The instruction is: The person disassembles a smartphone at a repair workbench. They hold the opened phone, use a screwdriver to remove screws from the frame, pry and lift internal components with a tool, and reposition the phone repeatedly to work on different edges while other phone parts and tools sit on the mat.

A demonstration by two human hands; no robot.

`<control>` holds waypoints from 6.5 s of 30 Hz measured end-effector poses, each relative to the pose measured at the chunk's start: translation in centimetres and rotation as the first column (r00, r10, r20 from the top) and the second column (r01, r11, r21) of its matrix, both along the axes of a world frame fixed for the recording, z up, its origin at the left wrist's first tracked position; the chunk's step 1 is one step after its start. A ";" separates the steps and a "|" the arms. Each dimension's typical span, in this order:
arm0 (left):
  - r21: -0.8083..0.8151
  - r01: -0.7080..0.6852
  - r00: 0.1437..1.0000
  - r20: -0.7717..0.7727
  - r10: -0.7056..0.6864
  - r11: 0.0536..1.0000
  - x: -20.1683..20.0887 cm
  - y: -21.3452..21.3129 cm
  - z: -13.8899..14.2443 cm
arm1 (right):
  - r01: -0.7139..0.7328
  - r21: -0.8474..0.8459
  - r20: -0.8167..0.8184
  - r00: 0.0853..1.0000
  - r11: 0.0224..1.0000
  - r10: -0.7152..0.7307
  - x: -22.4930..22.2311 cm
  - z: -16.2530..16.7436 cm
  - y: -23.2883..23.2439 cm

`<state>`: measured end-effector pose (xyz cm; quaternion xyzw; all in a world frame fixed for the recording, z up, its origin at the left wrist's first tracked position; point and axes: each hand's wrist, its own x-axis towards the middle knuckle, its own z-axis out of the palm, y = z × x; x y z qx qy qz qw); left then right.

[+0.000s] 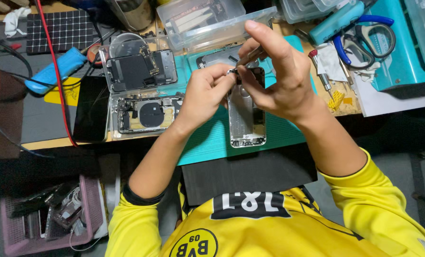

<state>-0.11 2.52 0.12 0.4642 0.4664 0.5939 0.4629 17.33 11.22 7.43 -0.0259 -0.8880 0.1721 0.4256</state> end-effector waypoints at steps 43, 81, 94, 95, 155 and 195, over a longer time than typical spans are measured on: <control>0.023 -0.038 0.999 0.006 0.038 0.999 0.2 -0.6 0.3 | -0.102 -0.190 -0.031 0.995 0.977 0.098 0.1 -0.6 -0.2; 0.039 -0.174 0.983 -0.052 0.176 0.984 -4.4 -2.0 0.5 | 0.118 -0.089 0.024 0.993 0.989 -0.116 -0.3 -0.6 2.8; -0.038 0.008 1.000 -0.015 -0.008 0.999 -1.8 0.6 0.4 | -0.173 -0.597 -0.241 0.970 0.784 0.031 1.7 -1.6 1.7; -0.044 0.003 1.000 -0.015 -0.004 0.999 -1.9 0.5 0.4 | -0.151 -0.598 -0.241 0.971 0.787 0.004 1.9 -1.6 1.9; 0.035 -0.014 1.000 -0.010 0.015 0.999 -1.9 1.0 -1.6 | 0.267 -0.344 0.310 0.937 0.900 -0.160 2.7 -1.8 1.9; 0.117 -0.089 0.995 -0.043 0.094 0.989 -0.5 1.3 -2.2 | 0.257 -0.267 0.176 0.961 0.929 -0.215 1.2 -2.0 -0.1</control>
